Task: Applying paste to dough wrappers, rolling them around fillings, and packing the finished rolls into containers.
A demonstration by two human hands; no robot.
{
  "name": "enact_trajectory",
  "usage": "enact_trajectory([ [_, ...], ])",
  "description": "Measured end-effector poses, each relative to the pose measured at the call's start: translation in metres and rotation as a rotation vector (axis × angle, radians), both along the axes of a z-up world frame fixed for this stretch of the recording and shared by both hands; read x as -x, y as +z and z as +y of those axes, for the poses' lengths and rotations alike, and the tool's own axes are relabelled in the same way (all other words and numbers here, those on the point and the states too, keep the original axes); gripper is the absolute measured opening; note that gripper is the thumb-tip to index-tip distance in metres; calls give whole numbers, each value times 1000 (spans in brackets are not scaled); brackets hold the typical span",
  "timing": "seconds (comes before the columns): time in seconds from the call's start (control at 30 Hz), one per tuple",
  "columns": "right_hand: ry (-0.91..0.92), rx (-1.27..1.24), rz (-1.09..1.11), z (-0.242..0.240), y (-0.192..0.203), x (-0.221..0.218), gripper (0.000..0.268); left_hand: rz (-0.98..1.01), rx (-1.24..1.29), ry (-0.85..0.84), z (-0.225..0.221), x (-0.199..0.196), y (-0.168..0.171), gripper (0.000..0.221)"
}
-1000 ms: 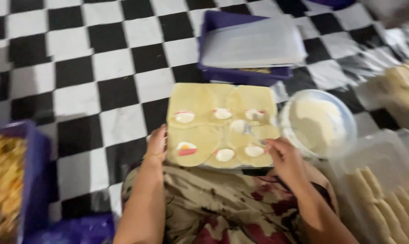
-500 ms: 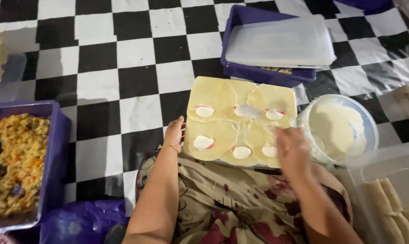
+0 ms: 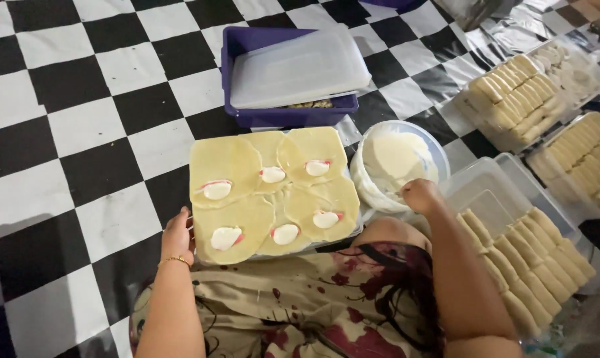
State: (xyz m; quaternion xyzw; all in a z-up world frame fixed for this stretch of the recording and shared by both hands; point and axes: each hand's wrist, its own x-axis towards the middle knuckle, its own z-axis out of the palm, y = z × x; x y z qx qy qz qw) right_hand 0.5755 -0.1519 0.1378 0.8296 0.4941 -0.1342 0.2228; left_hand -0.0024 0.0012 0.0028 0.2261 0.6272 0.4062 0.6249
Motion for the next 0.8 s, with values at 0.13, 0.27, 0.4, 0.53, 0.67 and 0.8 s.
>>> enact_trajectory([
  [0.13, -337, -526, 391, -24, -16, -18, 32, 11, 25, 25, 0, 1, -2, 50],
  [0.27, -456, -753, 611, -32, -30, -24, 32, 4, 25, 29, 2, 1, -9, 48],
  [0.4, -463, -779, 707, -21, -26, 3, 34, 3, 15, 64, 2, -6, -15, 53],
  [0.53, -369, -788, 1047, -3, 42, 144, 29, -32, -2, 79, 0, -5, -21, 56],
  [0.67, 2, -586, 978, 4, 57, 257, 25, -27, 32, 68, -4, -8, -2, 54],
  [0.8, 385, -748, 743, 13, -3, 287, 12, -34, 40, 75, -7, -9, 17, 53],
])
